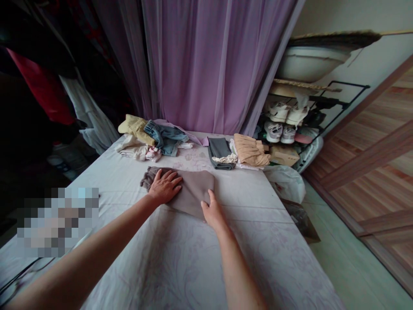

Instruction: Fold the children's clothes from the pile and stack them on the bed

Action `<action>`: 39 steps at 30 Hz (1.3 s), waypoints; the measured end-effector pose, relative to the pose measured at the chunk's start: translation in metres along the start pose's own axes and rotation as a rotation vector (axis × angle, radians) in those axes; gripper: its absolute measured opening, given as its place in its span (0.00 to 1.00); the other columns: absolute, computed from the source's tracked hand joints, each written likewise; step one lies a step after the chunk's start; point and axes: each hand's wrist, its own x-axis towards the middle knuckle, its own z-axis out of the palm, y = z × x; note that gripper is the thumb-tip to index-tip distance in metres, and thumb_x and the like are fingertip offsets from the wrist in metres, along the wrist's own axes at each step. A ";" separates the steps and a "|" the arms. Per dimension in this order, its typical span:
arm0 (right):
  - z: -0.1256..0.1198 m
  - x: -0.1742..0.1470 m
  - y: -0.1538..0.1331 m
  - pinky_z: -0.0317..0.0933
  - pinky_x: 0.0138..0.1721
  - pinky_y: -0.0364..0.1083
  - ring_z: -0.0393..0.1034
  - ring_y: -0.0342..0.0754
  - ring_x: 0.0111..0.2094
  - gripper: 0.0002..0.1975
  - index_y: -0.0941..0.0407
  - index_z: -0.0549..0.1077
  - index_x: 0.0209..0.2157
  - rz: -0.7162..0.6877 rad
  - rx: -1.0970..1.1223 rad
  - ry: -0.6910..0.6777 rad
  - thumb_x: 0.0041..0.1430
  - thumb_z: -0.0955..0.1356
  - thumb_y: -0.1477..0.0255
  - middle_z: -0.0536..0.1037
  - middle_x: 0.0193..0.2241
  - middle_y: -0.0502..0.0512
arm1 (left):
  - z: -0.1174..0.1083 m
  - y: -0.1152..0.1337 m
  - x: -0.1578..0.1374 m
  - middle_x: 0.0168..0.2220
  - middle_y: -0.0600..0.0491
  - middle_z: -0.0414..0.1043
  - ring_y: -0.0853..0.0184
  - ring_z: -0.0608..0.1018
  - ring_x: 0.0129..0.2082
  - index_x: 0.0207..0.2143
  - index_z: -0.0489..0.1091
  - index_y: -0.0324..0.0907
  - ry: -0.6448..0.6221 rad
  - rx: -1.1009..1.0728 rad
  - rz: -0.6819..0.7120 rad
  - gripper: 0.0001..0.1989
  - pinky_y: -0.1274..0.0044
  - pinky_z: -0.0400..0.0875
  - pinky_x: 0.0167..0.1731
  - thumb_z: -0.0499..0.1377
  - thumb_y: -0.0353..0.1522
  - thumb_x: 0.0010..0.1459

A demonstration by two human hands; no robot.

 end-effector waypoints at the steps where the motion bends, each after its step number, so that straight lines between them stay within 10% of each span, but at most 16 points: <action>1: -0.003 -0.002 -0.001 0.70 0.32 0.47 0.76 0.51 0.37 0.32 0.50 0.50 0.68 -0.014 -0.082 0.009 0.64 0.60 0.65 0.75 0.52 0.60 | 0.000 0.000 0.000 0.60 0.49 0.67 0.53 0.64 0.62 0.56 0.70 0.50 0.004 -0.007 -0.001 0.21 0.52 0.44 0.64 0.49 0.43 0.66; 9: -0.029 -0.007 -0.038 0.62 0.52 0.50 0.69 0.56 0.53 0.23 0.57 0.68 0.59 -0.349 -0.615 0.329 0.65 0.59 0.68 0.72 0.56 0.65 | 0.001 -0.003 -0.002 0.59 0.45 0.68 0.51 0.65 0.62 0.56 0.70 0.47 0.051 -0.012 0.040 0.22 0.51 0.45 0.63 0.49 0.42 0.65; 14: 0.009 0.029 -0.065 0.48 0.63 0.52 0.54 0.51 0.65 0.26 0.56 0.61 0.63 -0.713 -0.605 0.075 0.67 0.57 0.66 0.60 0.65 0.58 | 0.004 -0.003 -0.004 0.59 0.46 0.68 0.52 0.64 0.62 0.57 0.69 0.48 0.070 -0.002 0.038 0.22 0.52 0.44 0.63 0.49 0.42 0.65; 20: 0.019 0.073 -0.047 0.35 0.66 0.60 0.45 0.53 0.68 0.29 0.56 0.55 0.66 -0.513 -0.671 0.117 0.68 0.54 0.60 0.53 0.68 0.60 | 0.001 -0.006 0.001 0.60 0.47 0.67 0.53 0.65 0.62 0.58 0.67 0.48 0.030 -0.028 0.024 0.23 0.54 0.49 0.62 0.50 0.42 0.64; 33: 0.009 0.087 -0.038 0.39 0.64 0.65 0.46 0.55 0.67 0.28 0.55 0.58 0.65 -0.364 -0.643 0.205 0.69 0.52 0.61 0.53 0.68 0.59 | -0.009 -0.028 0.016 0.54 0.47 0.74 0.59 0.73 0.55 0.52 0.72 0.44 0.024 -0.063 0.049 0.20 0.64 0.61 0.55 0.46 0.37 0.66; 39: -0.011 0.061 -0.006 0.48 0.63 0.59 0.49 0.52 0.67 0.25 0.53 0.64 0.62 -0.518 -0.567 0.262 0.65 0.56 0.73 0.57 0.67 0.58 | -0.023 -0.050 -0.026 0.58 0.47 0.69 0.58 0.66 0.62 0.55 0.71 0.45 0.109 -0.107 0.164 0.20 0.61 0.55 0.62 0.48 0.33 0.64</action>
